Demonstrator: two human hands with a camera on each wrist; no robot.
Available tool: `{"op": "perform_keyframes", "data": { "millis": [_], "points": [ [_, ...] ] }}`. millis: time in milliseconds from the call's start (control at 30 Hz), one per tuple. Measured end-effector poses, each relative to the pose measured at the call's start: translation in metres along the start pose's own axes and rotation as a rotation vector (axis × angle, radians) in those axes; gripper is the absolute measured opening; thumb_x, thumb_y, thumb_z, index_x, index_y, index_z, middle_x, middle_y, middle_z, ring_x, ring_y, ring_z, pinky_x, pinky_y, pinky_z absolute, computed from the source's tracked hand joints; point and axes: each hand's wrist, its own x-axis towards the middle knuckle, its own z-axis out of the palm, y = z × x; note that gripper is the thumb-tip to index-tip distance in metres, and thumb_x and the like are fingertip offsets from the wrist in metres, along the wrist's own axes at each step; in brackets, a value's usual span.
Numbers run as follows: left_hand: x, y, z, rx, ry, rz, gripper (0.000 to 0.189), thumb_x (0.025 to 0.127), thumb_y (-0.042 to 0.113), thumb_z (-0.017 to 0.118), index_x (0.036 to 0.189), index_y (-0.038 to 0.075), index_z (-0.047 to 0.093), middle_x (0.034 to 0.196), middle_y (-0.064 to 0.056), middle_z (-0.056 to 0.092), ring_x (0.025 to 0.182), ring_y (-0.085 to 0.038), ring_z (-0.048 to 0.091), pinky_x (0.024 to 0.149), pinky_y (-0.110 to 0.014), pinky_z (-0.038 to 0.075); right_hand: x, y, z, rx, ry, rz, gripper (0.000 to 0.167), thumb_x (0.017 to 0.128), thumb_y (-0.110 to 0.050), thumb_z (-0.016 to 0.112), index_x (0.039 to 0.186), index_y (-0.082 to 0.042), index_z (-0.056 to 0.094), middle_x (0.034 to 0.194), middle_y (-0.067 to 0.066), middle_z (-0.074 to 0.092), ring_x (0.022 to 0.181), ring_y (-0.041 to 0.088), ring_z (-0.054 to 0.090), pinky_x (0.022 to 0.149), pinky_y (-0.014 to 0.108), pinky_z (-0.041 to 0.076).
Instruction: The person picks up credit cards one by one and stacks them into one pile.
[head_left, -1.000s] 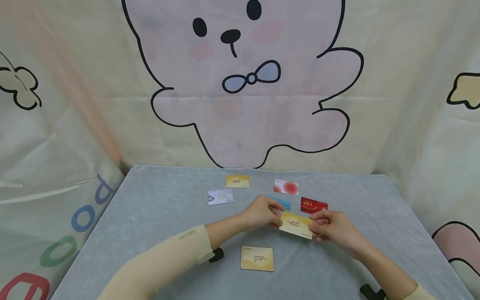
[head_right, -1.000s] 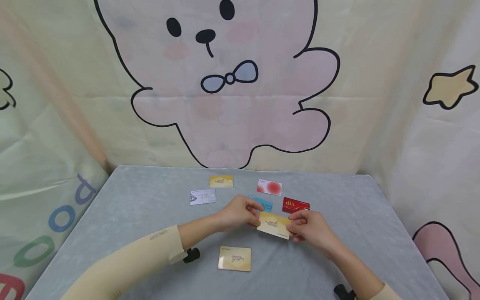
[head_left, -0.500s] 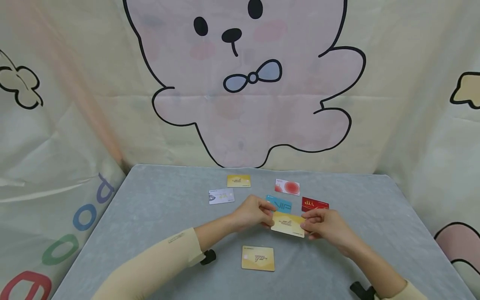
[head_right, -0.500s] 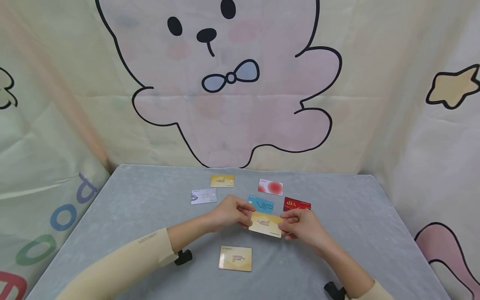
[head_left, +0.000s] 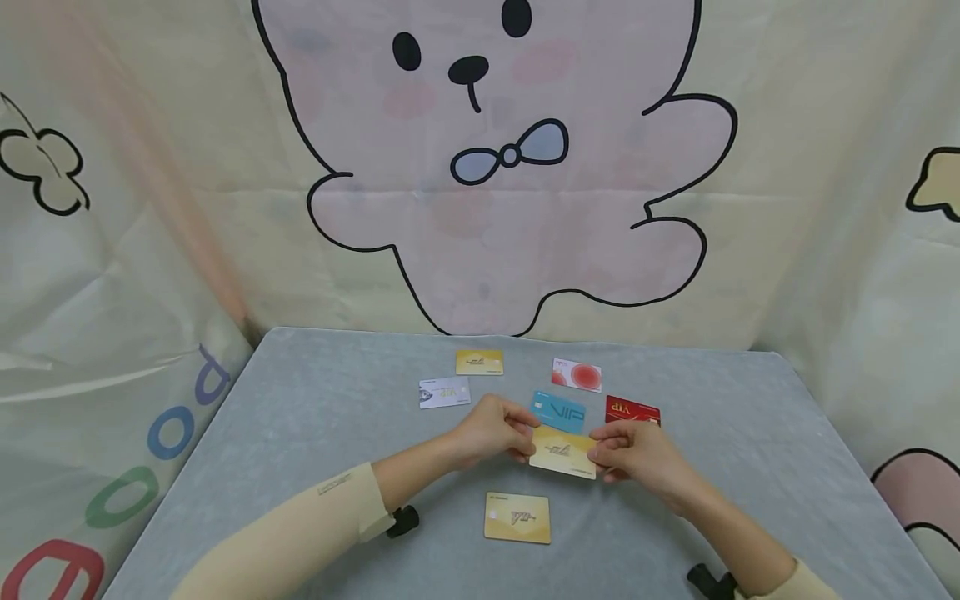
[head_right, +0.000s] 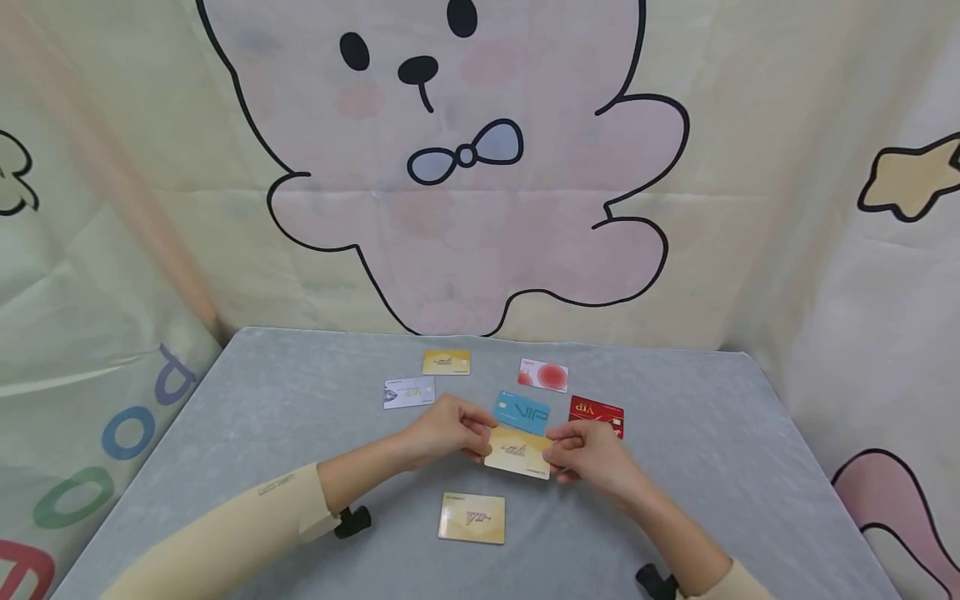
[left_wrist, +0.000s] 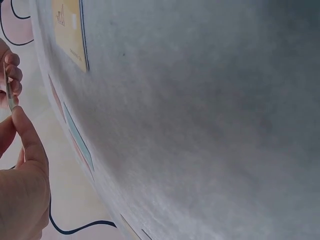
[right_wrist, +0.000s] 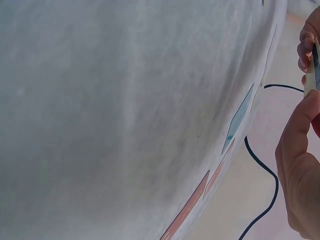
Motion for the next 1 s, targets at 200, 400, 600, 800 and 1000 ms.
{"op": "perform_keyframes", "data": {
  "millis": [200,400,600,800,1000],
  "points": [
    [-0.006,-0.003,-0.006,-0.005,0.005,-0.010,0.029,0.082,-0.012,0.079,0.110,-0.006,0.075,0.079,-0.010,0.066,0.065,-0.016,0.067,0.069,-0.037,0.064,0.001,-0.003,0.008,-0.002,0.000,0.010,0.044,0.092,-0.012,0.081,0.126,0.009,0.065,0.099,0.011,0.075,0.076,0.024,0.069,0.069,0.035,0.063],
    [-0.013,-0.005,-0.010,-0.014,0.002,-0.018,0.030,0.082,-0.012,0.079,0.111,-0.007,0.073,0.079,-0.010,0.065,0.065,-0.017,0.068,0.069,-0.036,0.064,0.001,-0.005,0.015,0.008,-0.025,0.000,0.042,0.092,-0.010,0.081,0.125,0.010,0.064,0.095,0.010,0.074,0.076,0.023,0.069,0.069,0.034,0.063],
    [-0.022,-0.008,-0.015,-0.018,-0.004,-0.020,0.032,0.082,-0.013,0.078,0.113,-0.008,0.072,0.079,-0.010,0.064,0.065,-0.017,0.068,0.068,-0.035,0.063,0.001,-0.004,0.021,-0.003,-0.060,-0.014,0.041,0.092,-0.011,0.080,0.124,0.009,0.064,0.094,0.010,0.074,0.075,0.023,0.070,0.069,0.035,0.063],
    [-0.029,-0.011,-0.018,-0.019,0.003,-0.038,0.032,0.080,-0.015,0.078,0.111,-0.009,0.073,0.077,-0.011,0.065,0.064,-0.017,0.068,0.067,-0.034,0.063,0.002,-0.002,0.027,-0.016,-0.096,-0.030,0.041,0.093,-0.011,0.080,0.125,0.009,0.063,0.090,0.009,0.073,0.074,0.023,0.070,0.069,0.035,0.063],
    [-0.035,-0.014,-0.020,-0.004,0.005,-0.047,0.031,0.080,-0.015,0.079,0.110,-0.009,0.073,0.075,-0.012,0.066,0.062,-0.017,0.069,0.067,-0.036,0.063,-0.001,-0.003,0.032,-0.012,-0.134,-0.040,0.039,0.092,-0.010,0.081,0.121,0.009,0.065,0.088,0.010,0.072,0.072,0.022,0.070,0.068,0.035,0.063]
  ]
}}
